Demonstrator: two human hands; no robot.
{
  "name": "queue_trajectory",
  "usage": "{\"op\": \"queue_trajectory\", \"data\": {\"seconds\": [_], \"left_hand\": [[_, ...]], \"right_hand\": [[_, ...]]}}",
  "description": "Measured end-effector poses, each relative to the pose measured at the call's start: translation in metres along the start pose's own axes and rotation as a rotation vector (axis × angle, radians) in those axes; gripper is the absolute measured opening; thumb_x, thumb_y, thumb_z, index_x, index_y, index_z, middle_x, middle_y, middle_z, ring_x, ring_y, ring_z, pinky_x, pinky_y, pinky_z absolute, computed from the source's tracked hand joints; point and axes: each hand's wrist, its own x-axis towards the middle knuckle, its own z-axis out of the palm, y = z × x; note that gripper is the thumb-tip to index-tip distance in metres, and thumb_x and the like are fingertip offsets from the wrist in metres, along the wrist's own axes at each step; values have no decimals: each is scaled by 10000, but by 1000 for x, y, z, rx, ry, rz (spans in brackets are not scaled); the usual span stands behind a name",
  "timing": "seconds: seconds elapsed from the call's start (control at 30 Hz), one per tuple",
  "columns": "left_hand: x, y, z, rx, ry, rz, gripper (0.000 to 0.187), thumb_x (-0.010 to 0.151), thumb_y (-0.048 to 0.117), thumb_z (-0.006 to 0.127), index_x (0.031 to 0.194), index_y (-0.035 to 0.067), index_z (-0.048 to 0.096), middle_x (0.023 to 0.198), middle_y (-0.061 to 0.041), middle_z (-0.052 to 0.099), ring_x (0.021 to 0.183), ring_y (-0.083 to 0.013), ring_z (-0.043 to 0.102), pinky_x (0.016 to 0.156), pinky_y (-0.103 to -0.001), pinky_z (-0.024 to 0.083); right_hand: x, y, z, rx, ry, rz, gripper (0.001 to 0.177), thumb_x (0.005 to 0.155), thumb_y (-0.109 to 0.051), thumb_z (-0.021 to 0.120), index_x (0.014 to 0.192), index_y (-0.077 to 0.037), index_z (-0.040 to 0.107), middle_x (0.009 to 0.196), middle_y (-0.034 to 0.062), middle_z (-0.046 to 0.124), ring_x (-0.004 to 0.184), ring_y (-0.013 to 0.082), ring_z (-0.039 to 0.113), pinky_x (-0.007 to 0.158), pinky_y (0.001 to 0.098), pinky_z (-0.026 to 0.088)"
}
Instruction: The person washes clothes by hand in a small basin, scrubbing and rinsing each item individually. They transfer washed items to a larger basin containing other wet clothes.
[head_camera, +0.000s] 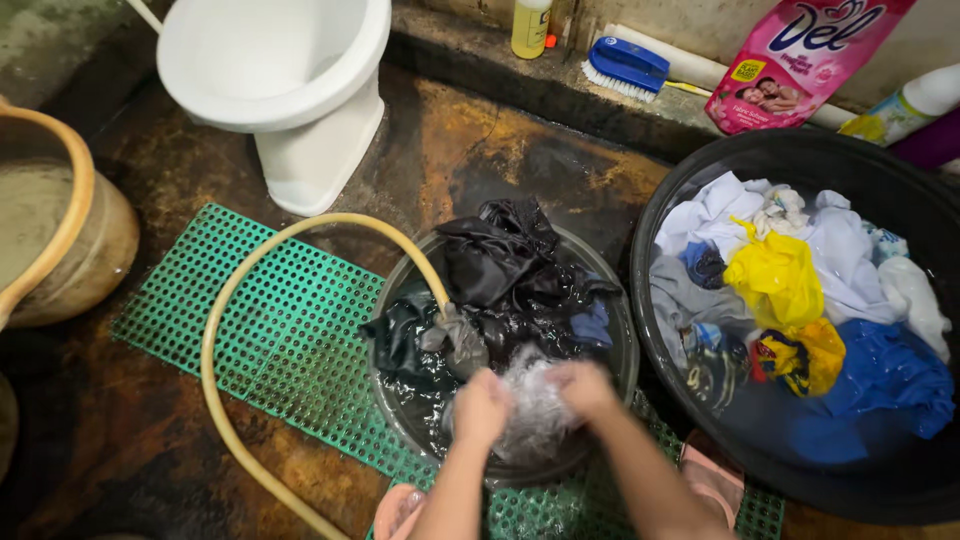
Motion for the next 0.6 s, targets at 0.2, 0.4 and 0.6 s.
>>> {"op": "queue_trajectory", "data": {"seconds": [0.2, 0.4, 0.6], "left_hand": [[-28, 11, -72, -1108, 13, 328, 155, 831, -53, 660, 970, -2, 613, 873, -85, 661, 798, -184, 630, 728, -328, 496], [-67, 43, -141, -1431, 76, 423, 184, 916, -7, 587, 1090, 10, 527, 990, -110, 647, 885, -209, 648, 821, -378, 538], [-131, 78, -184, -1411, 12, 470, 291, 933, 58, 576, 1204, 61, 468, 1056, -140, 675, 918, -244, 683, 814, -425, 575]], "right_hand": [[-104, -92, -161, 1089, 197, -160, 512, 813, 103, 624, 1302, -44, 598, 1071, 152, 737, 921, 257, 715, 795, 384, 554], [-170, -180, -212, 1137, 160, -461, 688, 786, 126, 657, 1411, -88, 466, 1135, 167, 717, 1004, 278, 705, 874, 410, 570], [-196, -211, -221, 1131, 205, -516, 706, 785, 131, 573, 1423, -136, 430, 1162, 143, 685, 1032, 256, 683, 866, 386, 566]]}}
